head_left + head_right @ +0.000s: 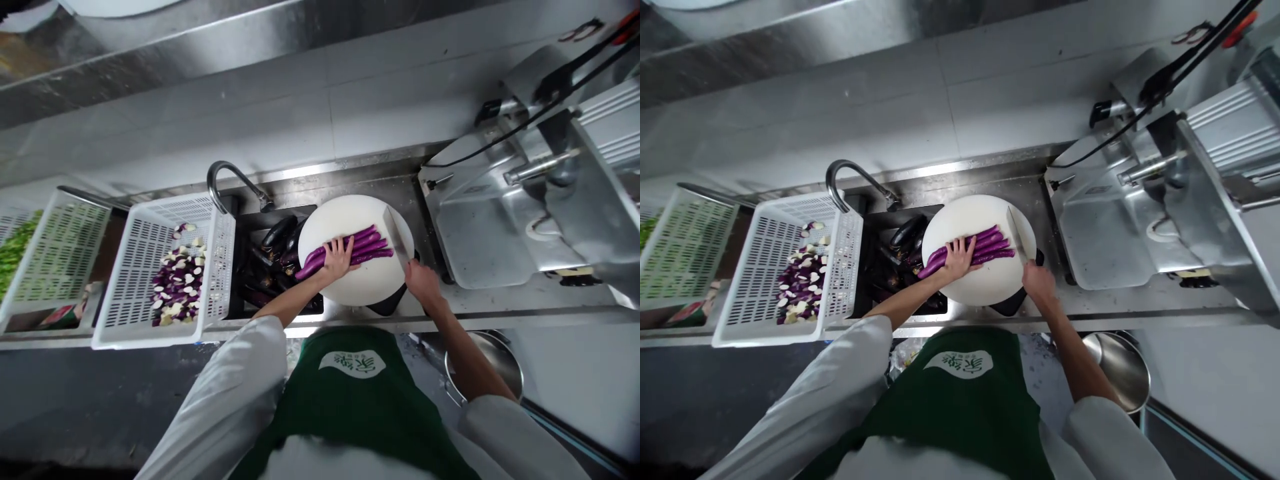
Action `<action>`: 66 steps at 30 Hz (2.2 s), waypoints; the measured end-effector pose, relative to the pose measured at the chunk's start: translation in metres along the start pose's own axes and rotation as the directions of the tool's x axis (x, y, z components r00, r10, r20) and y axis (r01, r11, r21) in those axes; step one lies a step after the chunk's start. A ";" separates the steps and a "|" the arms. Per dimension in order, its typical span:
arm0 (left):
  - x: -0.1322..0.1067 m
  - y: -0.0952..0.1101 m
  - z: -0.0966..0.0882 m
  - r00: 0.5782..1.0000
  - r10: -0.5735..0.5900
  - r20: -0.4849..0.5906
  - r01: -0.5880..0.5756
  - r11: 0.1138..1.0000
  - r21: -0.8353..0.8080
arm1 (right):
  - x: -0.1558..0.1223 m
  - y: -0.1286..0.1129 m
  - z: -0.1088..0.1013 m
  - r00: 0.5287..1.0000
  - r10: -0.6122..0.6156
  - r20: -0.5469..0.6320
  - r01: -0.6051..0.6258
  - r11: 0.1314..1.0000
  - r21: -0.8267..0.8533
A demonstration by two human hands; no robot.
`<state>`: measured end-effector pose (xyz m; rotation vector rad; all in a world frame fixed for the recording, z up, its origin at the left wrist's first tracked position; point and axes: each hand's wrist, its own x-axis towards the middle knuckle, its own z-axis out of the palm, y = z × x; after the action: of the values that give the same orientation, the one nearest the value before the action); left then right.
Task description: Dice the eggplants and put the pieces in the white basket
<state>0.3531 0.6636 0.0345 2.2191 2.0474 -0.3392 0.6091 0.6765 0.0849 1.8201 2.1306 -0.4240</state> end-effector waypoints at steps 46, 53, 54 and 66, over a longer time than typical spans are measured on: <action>0.021 0.003 0.007 0.990 0.122 -0.073 -0.137 0.951 -0.279 | 0.017 -0.034 -0.055 0.989 -0.128 0.080 0.134 0.988 -0.077; 0.022 0.003 0.008 0.989 0.139 -0.058 -0.150 0.944 -0.295 | 0.031 -0.037 -0.049 0.979 -0.156 0.130 0.163 0.985 -0.049; 0.023 0.003 0.008 0.988 0.140 -0.059 -0.151 0.943 -0.296 | 0.037 -0.042 -0.046 0.981 -0.150 0.122 0.155 0.987 -0.036; -0.007 -0.012 0.000 0.999 0.015 -0.035 -0.026 0.949 -0.314 | 0.047 -0.058 -0.041 0.993 -0.114 0.022 0.114 0.993 -0.006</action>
<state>0.3409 0.6578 0.0371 2.0616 1.9318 0.0276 0.5431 0.7267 0.1043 1.6883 2.2257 -0.4597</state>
